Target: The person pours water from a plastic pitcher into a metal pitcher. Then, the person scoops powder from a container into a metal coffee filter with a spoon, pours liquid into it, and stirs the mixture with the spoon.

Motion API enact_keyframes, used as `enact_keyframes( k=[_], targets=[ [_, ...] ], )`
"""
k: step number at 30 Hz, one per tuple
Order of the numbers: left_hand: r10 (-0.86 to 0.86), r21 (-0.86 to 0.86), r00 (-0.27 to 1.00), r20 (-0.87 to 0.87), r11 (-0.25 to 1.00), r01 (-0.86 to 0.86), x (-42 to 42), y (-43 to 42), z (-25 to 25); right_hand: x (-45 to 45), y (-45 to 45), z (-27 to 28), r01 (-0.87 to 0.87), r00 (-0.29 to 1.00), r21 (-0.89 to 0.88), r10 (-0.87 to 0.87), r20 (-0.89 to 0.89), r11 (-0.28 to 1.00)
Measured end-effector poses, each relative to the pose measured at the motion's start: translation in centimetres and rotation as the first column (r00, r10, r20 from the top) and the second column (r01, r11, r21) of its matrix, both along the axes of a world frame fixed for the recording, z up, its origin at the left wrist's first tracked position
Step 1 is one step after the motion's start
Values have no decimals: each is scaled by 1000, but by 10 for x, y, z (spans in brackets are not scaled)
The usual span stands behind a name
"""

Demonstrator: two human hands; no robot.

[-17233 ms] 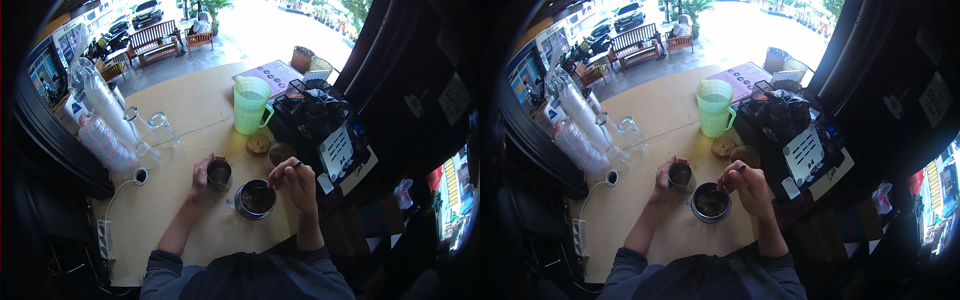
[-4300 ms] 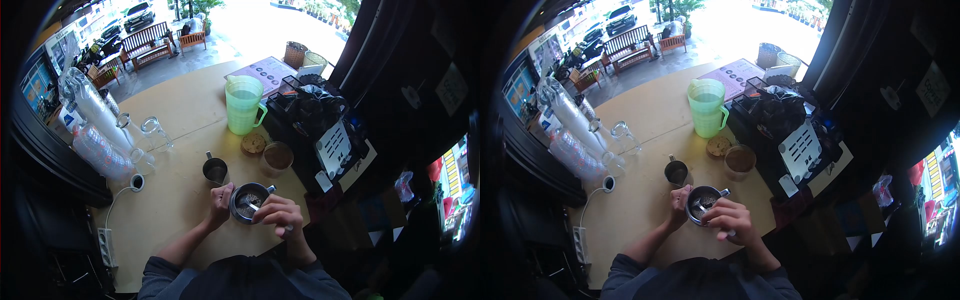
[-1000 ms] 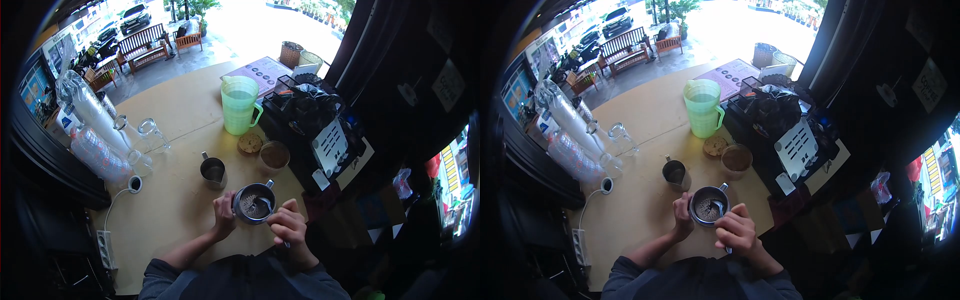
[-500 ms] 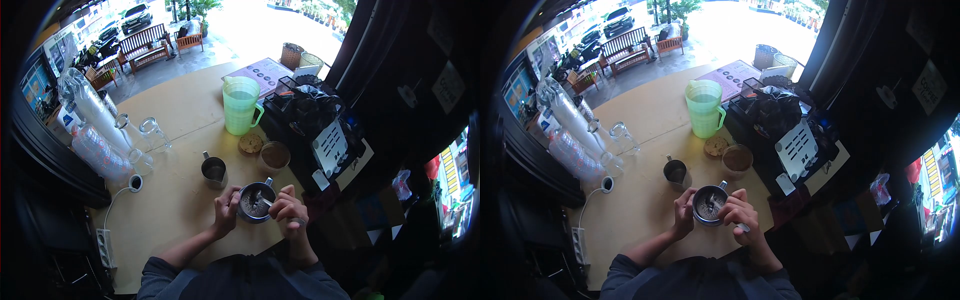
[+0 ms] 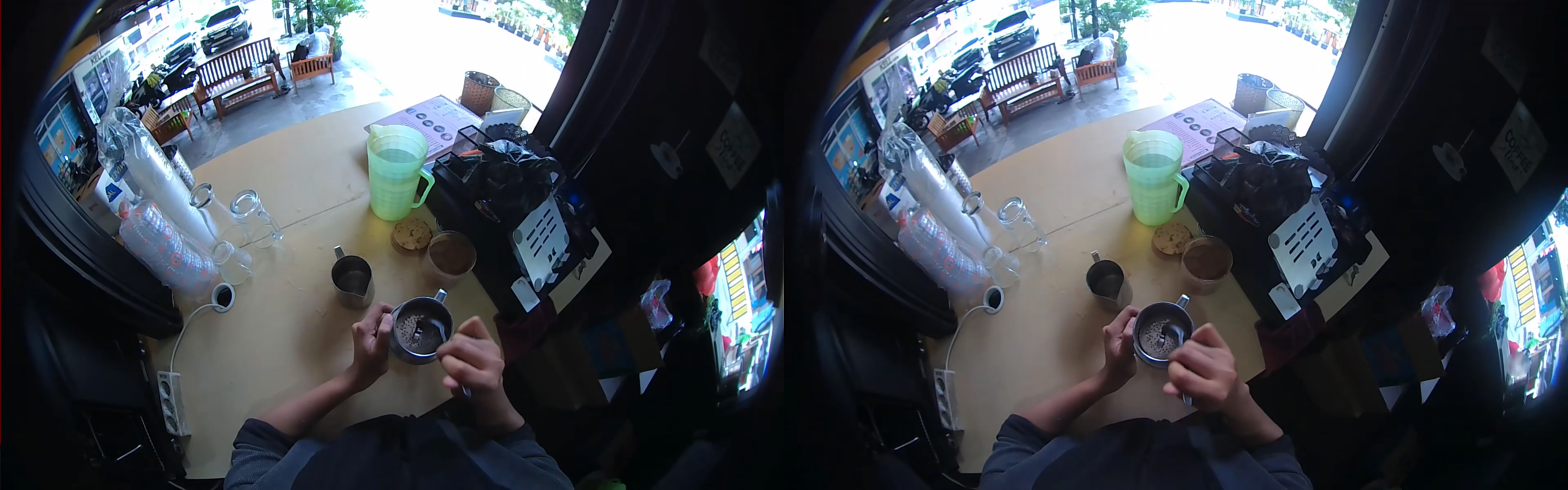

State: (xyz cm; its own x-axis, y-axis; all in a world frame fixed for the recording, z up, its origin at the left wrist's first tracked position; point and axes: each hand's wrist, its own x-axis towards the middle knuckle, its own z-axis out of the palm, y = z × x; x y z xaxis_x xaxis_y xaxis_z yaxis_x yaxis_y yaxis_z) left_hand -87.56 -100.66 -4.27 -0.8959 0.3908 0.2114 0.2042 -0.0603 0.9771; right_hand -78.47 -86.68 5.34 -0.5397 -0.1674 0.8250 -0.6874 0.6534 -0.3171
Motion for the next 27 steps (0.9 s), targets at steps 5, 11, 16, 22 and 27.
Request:
enact_keyframes(
  k=[5,11,16,22,27],
  targets=[
    [5,21,1000,-19,1000,-5,1,0,1,-7,3,-10,-239,959,-328,274,66,914],
    [-20,-20,999,-33,1000,19,-1,-1,0,-9,5,-12,-113,989,-327,139,57,938],
    [-26,-9,999,-34,1000,25,-1,-2,-1,-10,14,-10,-60,995,-215,75,62,975],
    [-4,14,999,-50,1000,5,0,0,1,-8,15,-11,-259,948,-312,303,100,914],
    [-5,13,998,-62,1000,6,-3,-11,-3,2,28,-20,-182,983,-616,134,-124,766]
  ],
)
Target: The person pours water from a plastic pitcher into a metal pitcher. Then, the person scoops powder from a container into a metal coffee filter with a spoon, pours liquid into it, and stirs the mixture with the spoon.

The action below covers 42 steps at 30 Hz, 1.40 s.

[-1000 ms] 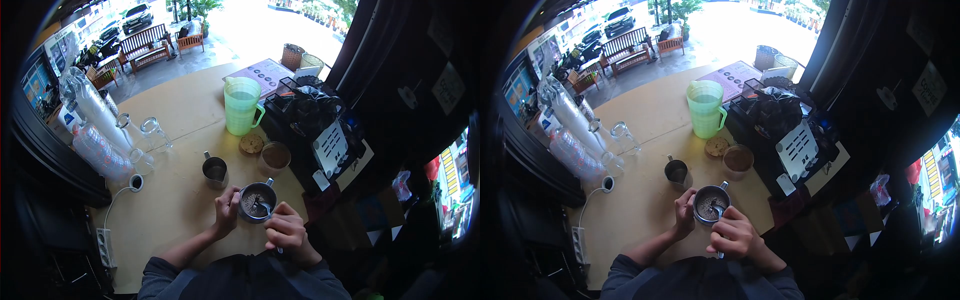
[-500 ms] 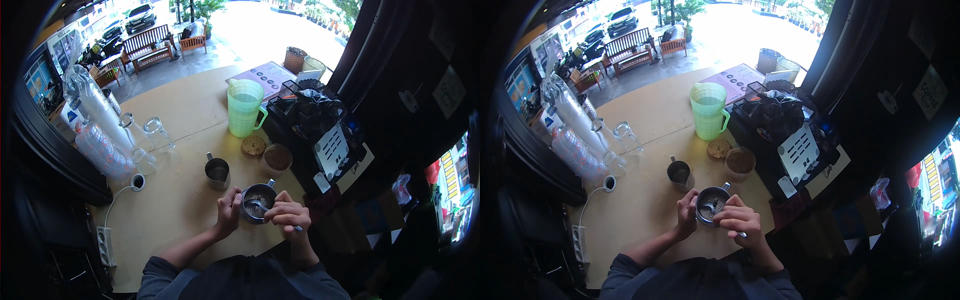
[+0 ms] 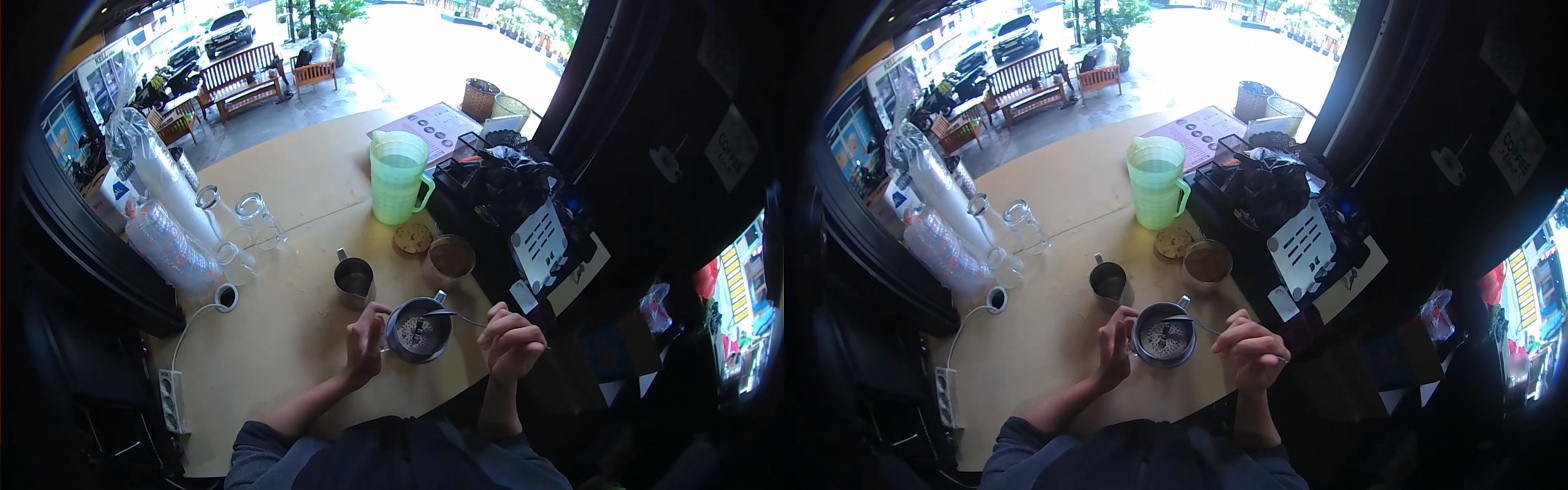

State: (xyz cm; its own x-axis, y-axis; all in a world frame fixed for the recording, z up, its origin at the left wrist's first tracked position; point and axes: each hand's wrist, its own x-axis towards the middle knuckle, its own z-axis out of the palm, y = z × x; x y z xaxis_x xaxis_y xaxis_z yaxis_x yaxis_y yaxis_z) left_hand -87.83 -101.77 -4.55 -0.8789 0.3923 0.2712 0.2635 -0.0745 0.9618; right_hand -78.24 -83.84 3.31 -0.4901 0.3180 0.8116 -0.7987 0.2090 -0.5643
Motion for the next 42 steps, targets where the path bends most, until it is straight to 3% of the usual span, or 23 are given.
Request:
enact_keyframes(
  k=[1,3,5,7,9,11,13,17,19,21,28,42],
  targets=[
    [10,2,999,-41,1000,-10,-1,-5,2,3,1,-1,29,999,-103,-30,-13,994],
    [39,27,995,-88,999,-37,-6,-14,-2,8,1,2,65,998,-102,-64,12,993],
    [172,30,956,-239,985,-170,-16,-22,-12,12,4,-1,168,985,-208,-158,63,964],
    [177,0,954,-241,983,-182,-27,-31,-26,10,8,-1,185,982,-204,-176,64,961],
    [340,-66,920,-197,931,-358,-37,-33,-36,5,13,-3,319,946,-120,-309,97,940],
    [379,-64,915,-137,919,-390,-44,-35,-39,-6,23,-10,323,946,-78,-319,61,943],
    [484,68,875,16,872,-484,-52,-34,-37,-18,30,-17,422,881,186,-450,147,887],
    [450,62,843,296,871,-487,-68,-42,-51,-39,35,-31,366,859,376,-465,216,851],
    [438,125,854,283,866,-485,-67,-40,-54,-46,34,-30,346,856,397,-459,238,850],
    [422,32,879,225,898,-439,-60,-41,-55,-54,36,-34,295,872,405,-417,256,865],
    [425,18,885,191,900,-436,-61,-41,-57,-65,35,-37,274,861,434,-420,287,858],
    [388,3,903,184,918,-395,-61,-40,-57,-67,33,-49,267,859,320,-375,347,909]
  ],
)
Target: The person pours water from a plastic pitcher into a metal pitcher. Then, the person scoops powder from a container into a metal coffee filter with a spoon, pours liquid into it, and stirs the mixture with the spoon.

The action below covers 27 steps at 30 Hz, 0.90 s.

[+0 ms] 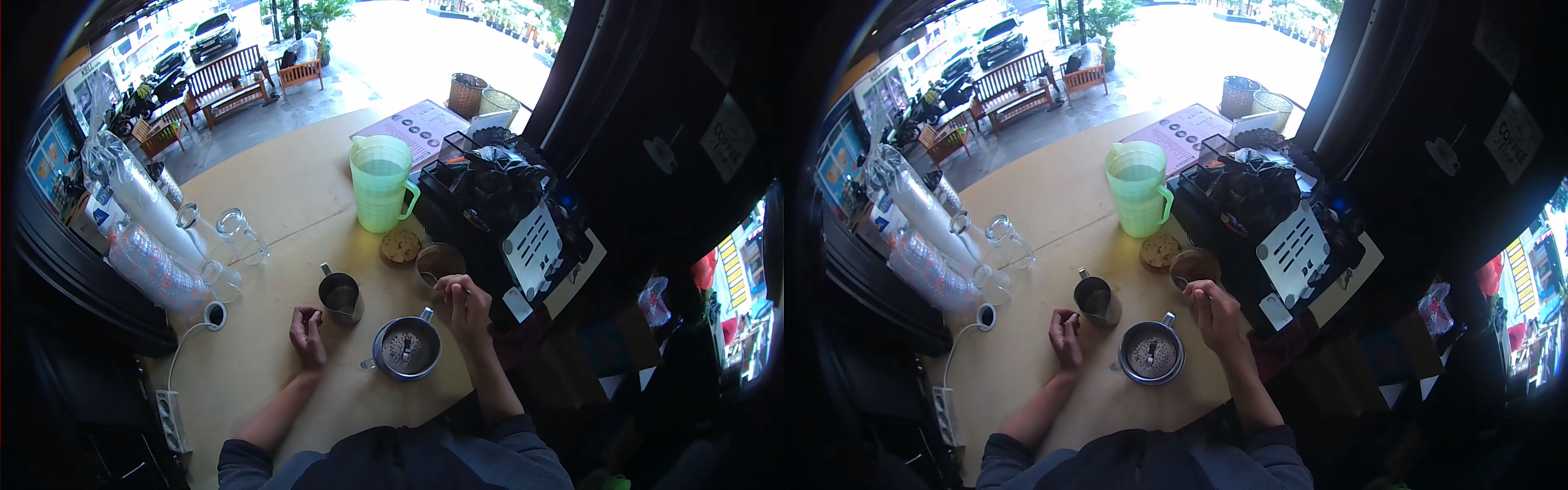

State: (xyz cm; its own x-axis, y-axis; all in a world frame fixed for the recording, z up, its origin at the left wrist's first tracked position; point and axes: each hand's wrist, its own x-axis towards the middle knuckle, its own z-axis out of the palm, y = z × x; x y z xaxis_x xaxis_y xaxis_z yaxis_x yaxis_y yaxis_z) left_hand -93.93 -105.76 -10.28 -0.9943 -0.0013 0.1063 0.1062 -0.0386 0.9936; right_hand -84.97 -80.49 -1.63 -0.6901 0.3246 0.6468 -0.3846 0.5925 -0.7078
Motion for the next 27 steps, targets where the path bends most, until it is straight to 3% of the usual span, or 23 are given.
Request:
enact_keyframes(
  k=[4,10,12,18,21,27],
  targets=[
    [-7,-7,1000,6,1000,7,0,0,-1,2,1,-2,4,1000,-100,-2,18,995],
    [8,-55,1000,-12,998,-8,0,-1,-3,-2,6,-1,-30,995,-296,2,-95,955],
    [13,-37,1000,-21,999,-14,0,0,-4,-4,11,-1,-24,993,-489,-34,-109,872],
    [9,-59,1000,-26,998,-10,0,0,-2,-5,24,-1,-36,981,-717,-112,-158,696],
    [42,-61,999,-34,997,-44,-1,0,-7,-1,23,9,-87,973,-798,-121,-196,596],
    [44,-60,998,-45,997,-47,-1,0,-7,26,2,52,-216,958,-738,-8,-288,639]
  ],
)
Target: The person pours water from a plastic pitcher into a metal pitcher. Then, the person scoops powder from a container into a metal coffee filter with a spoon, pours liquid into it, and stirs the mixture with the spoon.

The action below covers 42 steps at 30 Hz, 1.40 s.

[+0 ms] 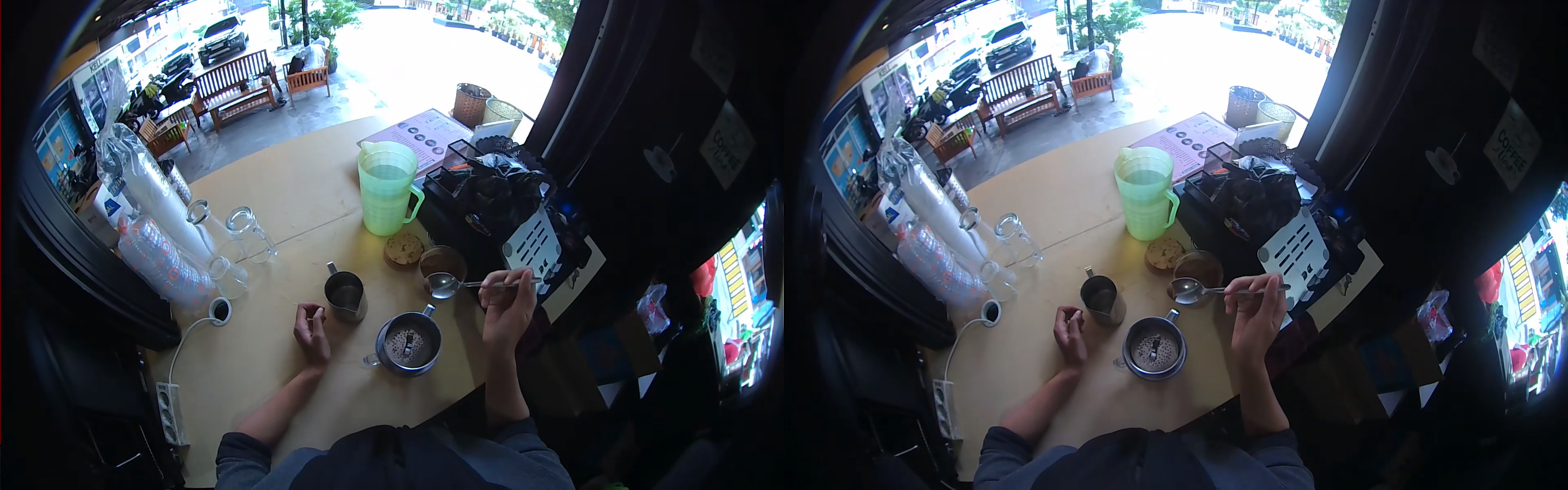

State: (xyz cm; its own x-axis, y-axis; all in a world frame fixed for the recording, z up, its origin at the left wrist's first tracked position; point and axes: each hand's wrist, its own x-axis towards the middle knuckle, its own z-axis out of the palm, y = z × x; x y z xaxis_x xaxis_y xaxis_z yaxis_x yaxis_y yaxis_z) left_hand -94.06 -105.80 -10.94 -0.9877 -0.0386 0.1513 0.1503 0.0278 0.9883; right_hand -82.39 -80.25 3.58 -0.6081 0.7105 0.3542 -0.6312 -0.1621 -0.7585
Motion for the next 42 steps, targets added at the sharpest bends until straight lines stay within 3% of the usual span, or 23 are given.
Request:
enact_keyframes(
  k=[4,6,7,8,9,10,12,14,16,18,20,22,25,28,33,35,38,42],
  targets=[
    [27,-1,999,-40,1000,-27,1,2,-3,21,-19,10,-55,995,74,61,-82,996],
    [-20,-28,999,31,999,21,1,-4,-3,30,-27,10,-77,994,133,87,-69,988],
    [-20,-28,999,32,999,21,6,-5,-3,32,-32,9,-87,994,257,99,-37,963],
    [84,-124,952,-294,984,-125,13,-6,-2,35,-36,7,-98,994,377,108,-3,921],
    [140,-165,791,-595,943,-290,19,-6,1,37,-40,2,-96,994,418,108,-5,903],
    [137,-166,792,-595,943,-288,23,-6,4,37,-41,2,-94,994,417,106,-5,904],
    [-204,-192,436,-877,979,73,34,-2,15,37,-44,0,-137,987,629,159,22,765],
    [-299,-227,522,-799,953,198,49,15,50,38,-43,-2,-141,984,634,180,3,760],
    [-474,-262,592,-652,873,411,55,24,83,38,-40,1,-125,980,735,197,-12,667],
    [-552,-307,596,-583,829,467,55,30,105,36,-39,8,-121,981,773,195,-4,623],
    [-627,-349,592,-506,777,524,58,36,106,31,-39,13,-116,982,807,191,3,580],
    [-698,-215,643,-315,713,668,62,41,93,26,-39,16,-222,964,754,257,73,618],
    [-706,-311,641,-301,708,634,60,40,88,24,-31,8,-360,914,684,389,120,635],
    [-692,-233,669,-271,722,652,61,41,87,22,-26,4,-428,890,582,436,136,691],
    [-679,-274,660,-322,734,621,56,42,84,12,-34,4,-428,888,575,442,126,697],
    [-673,-286,648,-356,739,610,55,43,84,16,-28,6,-495,854,468,509,107,732],
    [-677,-291,648,-349,735,612,56,44,86,6,-35,7,-417,895,547,433,108,726],
    [-666,-274,659,-350,746,607,56,44,86,14,-27,7,-469,868,474,489,91,745]
  ],
)
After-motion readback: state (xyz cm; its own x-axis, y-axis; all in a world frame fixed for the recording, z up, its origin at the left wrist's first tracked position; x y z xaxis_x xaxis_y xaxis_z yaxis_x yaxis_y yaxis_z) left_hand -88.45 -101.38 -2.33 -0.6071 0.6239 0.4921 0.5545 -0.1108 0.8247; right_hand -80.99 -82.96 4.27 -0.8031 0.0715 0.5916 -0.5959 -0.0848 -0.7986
